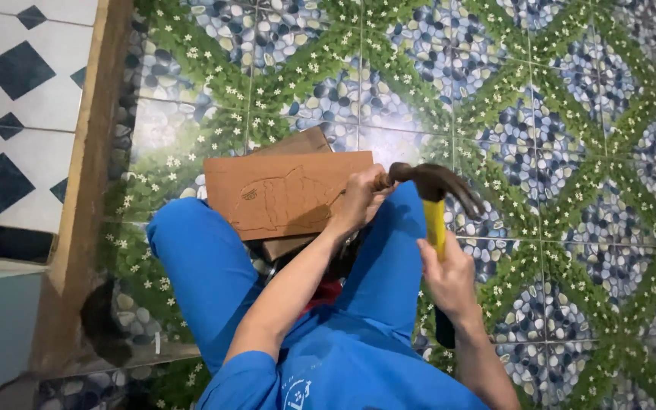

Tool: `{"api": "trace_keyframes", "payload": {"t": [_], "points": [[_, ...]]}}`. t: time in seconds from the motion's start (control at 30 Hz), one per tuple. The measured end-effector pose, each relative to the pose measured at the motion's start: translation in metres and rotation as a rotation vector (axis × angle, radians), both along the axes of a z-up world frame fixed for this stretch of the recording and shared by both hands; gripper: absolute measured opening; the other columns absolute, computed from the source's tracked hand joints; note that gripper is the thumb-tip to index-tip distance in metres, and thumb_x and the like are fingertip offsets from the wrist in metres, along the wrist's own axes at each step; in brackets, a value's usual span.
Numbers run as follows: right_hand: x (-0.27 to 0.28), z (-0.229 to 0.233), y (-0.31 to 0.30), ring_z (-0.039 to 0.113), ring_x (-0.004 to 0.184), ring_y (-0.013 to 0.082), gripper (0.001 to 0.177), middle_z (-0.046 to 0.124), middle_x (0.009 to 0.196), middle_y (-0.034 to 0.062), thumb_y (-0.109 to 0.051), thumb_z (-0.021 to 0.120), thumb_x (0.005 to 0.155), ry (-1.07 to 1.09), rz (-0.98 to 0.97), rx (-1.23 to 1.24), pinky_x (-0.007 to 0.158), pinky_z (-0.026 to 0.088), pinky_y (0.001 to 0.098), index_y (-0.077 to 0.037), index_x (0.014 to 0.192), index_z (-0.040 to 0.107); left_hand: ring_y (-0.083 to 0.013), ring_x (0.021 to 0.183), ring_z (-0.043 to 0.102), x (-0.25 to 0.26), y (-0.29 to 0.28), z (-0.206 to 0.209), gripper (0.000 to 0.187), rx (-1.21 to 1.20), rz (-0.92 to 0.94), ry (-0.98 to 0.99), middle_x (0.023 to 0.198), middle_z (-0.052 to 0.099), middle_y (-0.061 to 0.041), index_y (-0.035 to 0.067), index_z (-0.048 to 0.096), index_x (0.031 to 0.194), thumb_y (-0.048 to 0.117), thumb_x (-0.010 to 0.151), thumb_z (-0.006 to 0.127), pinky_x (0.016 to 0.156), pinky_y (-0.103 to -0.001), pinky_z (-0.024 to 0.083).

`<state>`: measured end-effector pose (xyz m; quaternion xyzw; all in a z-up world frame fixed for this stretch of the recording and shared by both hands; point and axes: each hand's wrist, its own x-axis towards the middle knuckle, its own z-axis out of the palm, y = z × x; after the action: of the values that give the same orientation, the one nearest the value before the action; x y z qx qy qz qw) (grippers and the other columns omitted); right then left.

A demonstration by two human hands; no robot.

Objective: The person carves a fish shape into a wooden board using a hammer and a chisel.

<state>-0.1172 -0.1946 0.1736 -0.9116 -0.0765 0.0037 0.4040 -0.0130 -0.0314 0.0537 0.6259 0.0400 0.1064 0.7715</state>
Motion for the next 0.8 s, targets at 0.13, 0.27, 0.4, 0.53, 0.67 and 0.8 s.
{"api": "trace_keyframes", "payload": {"t": [0.13, 0.27, 0.4, 0.53, 0.67, 0.8], "points": [[0.004, -0.013, -0.006, 0.059, 0.045, 0.0181, 0.022, 0.064, 0.058, 0.0073, -0.009, 0.062, 0.116, -0.172, 0.0, 0.193, 0.046, 0.052, 0.0319, -0.01, 0.095, 0.067, -0.0128, 0.062, 0.05, 0.008, -0.007, -0.026, 0.035, 0.05, -0.031, -0.088, 0.059, 0.051, -0.003, 0.012, 0.06, 0.075, 0.007, 0.098, 0.086, 0.066, -0.027, 0.053], [0.013, -0.014, 0.005, 0.062, 0.051, 0.0263, 0.021, 0.065, 0.059, 0.0162, -0.016, 0.068, 0.114, -0.043, 0.034, 0.02, 0.05, 0.052, 0.0461, -0.005, 0.096, 0.069, -0.0139, 0.07, 0.047, 0.005, -0.002, -0.012, 0.04, -0.133, -0.016, -0.084, 0.06, 0.046, -0.013, 0.009, 0.056, 0.071, -0.003, 0.085, 0.092, 0.068, -0.039, 0.052], [0.005, -0.021, -0.014, 0.06, 0.042, 0.0193, 0.025, 0.062, 0.053, 0.0052, -0.011, 0.06, 0.118, -0.069, -0.065, 0.185, 0.046, 0.054, 0.0354, -0.008, 0.094, 0.068, -0.0163, 0.058, 0.055, 0.006, -0.005, -0.039, 0.04, 0.211, -0.011, -0.071, 0.058, 0.058, -0.003, 0.016, 0.061, 0.072, 0.022, 0.099, 0.09, 0.061, -0.028, 0.055], [0.013, -0.014, -0.01, 0.061, 0.054, 0.0251, 0.018, 0.064, 0.064, 0.0119, -0.015, 0.063, 0.116, -0.153, 0.017, 0.099, 0.053, 0.053, 0.0416, -0.008, 0.101, 0.069, -0.0191, 0.069, 0.064, 0.025, -0.006, -0.036, 0.027, 0.076, -0.045, 0.22, 0.069, 0.067, -0.003, 0.019, 0.071, 0.075, 0.035, 0.086, 0.09, 0.072, -0.04, 0.055], [0.007, -0.01, -0.017, 0.052, 0.039, 0.0162, 0.034, 0.056, 0.051, 0.0035, -0.014, 0.06, 0.117, 0.055, -0.117, 0.329, 0.039, 0.049, 0.0353, -0.01, 0.083, 0.064, -0.0244, 0.087, 0.071, 0.017, 0.022, 0.009, 0.033, 0.048, -0.23, 0.592, 0.085, 0.072, 0.002, 0.029, 0.073, 0.079, 0.062, 0.085, 0.07, 0.09, -0.05, 0.05], [0.003, -0.034, -0.03, 0.049, 0.038, 0.0189, 0.024, 0.046, 0.058, 0.009, -0.01, 0.057, 0.12, 0.063, -0.188, 0.637, 0.035, 0.052, 0.0363, -0.005, 0.097, 0.055, -0.0477, 0.089, 0.063, 0.0, -0.022, -0.063, 0.01, 0.395, -0.088, -0.393, 0.088, 0.064, -0.023, 0.012, 0.068, 0.1, 0.016, 0.092, 0.074, 0.075, -0.055, 0.049]]}}
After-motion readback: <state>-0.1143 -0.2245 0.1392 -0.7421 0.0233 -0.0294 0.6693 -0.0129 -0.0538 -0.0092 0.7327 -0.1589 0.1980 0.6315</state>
